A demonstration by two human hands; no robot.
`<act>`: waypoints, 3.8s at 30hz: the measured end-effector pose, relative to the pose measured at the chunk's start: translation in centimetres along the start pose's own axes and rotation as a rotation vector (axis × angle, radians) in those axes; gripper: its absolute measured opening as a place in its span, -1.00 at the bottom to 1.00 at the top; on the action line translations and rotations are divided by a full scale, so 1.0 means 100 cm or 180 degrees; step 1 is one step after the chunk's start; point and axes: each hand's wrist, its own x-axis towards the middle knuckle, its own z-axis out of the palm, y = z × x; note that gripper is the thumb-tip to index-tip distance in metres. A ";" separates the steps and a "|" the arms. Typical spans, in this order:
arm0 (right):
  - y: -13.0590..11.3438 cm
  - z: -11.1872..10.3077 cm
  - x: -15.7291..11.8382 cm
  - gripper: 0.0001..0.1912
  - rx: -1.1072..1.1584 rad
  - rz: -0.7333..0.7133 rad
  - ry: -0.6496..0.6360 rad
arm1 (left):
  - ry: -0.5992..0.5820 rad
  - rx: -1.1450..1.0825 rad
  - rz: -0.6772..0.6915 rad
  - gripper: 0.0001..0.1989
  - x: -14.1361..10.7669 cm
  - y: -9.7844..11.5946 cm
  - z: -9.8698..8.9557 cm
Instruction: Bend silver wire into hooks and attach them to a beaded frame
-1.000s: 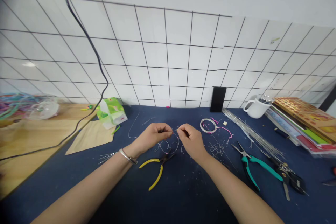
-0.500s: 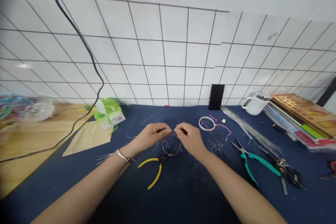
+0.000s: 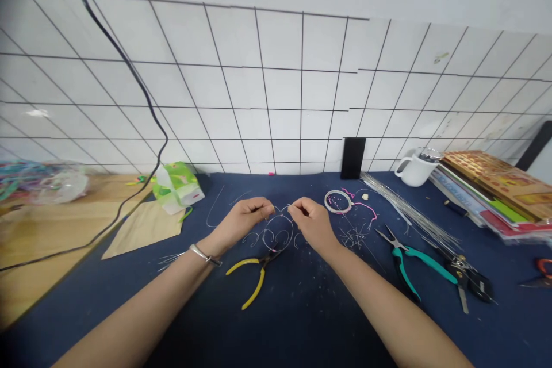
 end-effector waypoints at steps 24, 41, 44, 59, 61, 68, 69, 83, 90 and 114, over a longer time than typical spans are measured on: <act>-0.009 0.015 -0.054 -0.76 0.0195 0.0049 -0.0544 | 0.0093 -0.0529 -0.0195 -0.83 -0.079 0.010 0.006; -0.005 0.034 -0.080 -0.89 0.0487 0.0408 -0.0804 | 0.0371 0.0085 -0.0163 -0.86 -0.097 -0.011 0.024; 0.001 0.038 -0.077 -0.93 0.0373 0.0381 -0.0711 | 0.0401 0.0170 -0.0161 -0.86 -0.096 -0.015 0.028; 0.008 0.039 -0.062 -0.95 0.0330 0.0570 -0.0956 | 0.0229 -0.0691 -0.0718 -0.82 -0.090 -0.016 0.024; 0.007 0.039 -0.058 -0.94 0.0423 0.0646 -0.1022 | 0.0183 -0.0888 -0.0730 -0.82 -0.088 -0.018 0.021; 0.007 0.047 -0.041 -0.95 0.0224 0.0412 -0.1106 | 0.0256 -0.0984 -0.0617 -0.86 -0.083 -0.023 0.010; 0.008 0.048 -0.039 -0.94 0.0204 0.0395 -0.1142 | 0.0275 -0.0990 -0.0618 -0.86 -0.083 -0.024 0.009; 0.010 0.046 -0.034 -0.87 -0.0256 -0.0174 -0.0905 | -0.0117 -0.0271 -0.0582 -0.84 -0.082 -0.024 0.011; 0.008 0.048 -0.039 -0.84 -0.0289 -0.0431 -0.0820 | -0.0110 -0.0144 -0.0600 -0.85 -0.083 -0.022 0.013; 0.015 0.048 -0.043 -0.79 0.0487 0.0256 -0.1078 | 0.0235 0.0185 -0.0195 -0.81 -0.087 -0.029 0.020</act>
